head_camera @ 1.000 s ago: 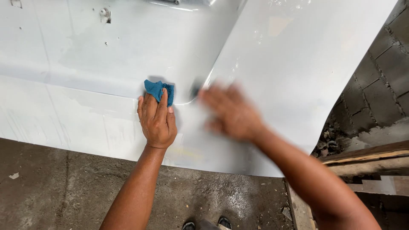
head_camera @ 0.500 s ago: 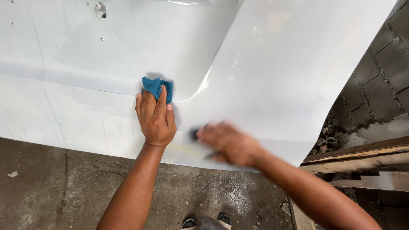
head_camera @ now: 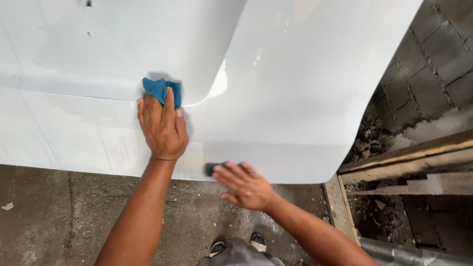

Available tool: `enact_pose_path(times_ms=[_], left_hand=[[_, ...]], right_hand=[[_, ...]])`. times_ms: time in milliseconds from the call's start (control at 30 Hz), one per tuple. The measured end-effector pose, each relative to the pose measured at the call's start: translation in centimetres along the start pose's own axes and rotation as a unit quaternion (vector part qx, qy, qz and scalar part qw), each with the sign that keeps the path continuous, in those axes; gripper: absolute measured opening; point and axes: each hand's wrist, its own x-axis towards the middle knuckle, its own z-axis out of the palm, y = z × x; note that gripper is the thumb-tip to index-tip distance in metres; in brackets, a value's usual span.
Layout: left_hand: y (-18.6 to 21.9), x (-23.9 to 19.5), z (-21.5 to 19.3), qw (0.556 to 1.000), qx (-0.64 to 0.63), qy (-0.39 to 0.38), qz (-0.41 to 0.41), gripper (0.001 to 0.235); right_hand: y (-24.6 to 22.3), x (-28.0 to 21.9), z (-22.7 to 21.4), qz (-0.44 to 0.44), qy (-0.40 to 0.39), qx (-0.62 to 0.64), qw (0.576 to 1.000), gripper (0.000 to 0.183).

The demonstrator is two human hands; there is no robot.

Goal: The person sands a white car part, likely a trunk lid, using a sanding block and a blue cloth. They wipe the surface with the cloth while sanding with the block, focusing on the edges and recessed areas. The person briefly dips the tools into a bucket of water before resuming the sanding process.

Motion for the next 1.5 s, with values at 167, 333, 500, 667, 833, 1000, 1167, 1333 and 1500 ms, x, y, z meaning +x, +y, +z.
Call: enact_pose_path(times_ms=[167,333,500,667,833,1000,1167,1333,1500], left_hand=[[0.3,-0.9,0.4,1.000,0.022,-0.002,0.003,0.048],[3.1,-2.1,2.3,0.999,0.040,-0.005,0.024,0.052],[5.9,-4.4,3.8,0.984,0.052,-0.097,0.141,0.055],[4.8,-4.5,2.7,0.973,0.045,-0.146,0.173,0.052],[7.0,-5.2,3.9,0.983,0.048,-0.110,0.137,0.051],[9.5,-5.3,4.7,0.970,0.042,-0.161,0.180,0.052],[7.7,-5.5,3.7,0.963,0.047,-0.162,0.211,0.052],[7.9,-6.0,3.6,0.969,0.042,-0.149,0.195,0.054],[8.6,-5.8,3.7,0.974,0.024,-0.145,0.171,0.056]], right_hand=[[7.6,-10.2,-5.9,0.419,-0.169,0.018,0.892,0.082],[3.7,-9.3,-1.3,0.397,0.105,-0.024,0.912,0.101],[-4.6,1.0,0.2,0.216,-0.029,0.086,0.972,0.094],[1.8,-10.3,0.5,0.323,0.034,-0.006,0.946,0.089],[3.8,-10.3,-3.8,0.505,0.102,-0.042,0.856,0.089],[-2.9,-4.1,1.1,0.322,0.076,0.042,0.943,0.098],[0.9,-9.4,2.1,0.324,0.046,-0.046,0.944,0.095],[5.5,-11.5,-1.6,0.572,0.212,-0.042,0.791,0.087],[-2.3,-5.3,0.0,0.383,0.119,0.030,0.916,0.094]])
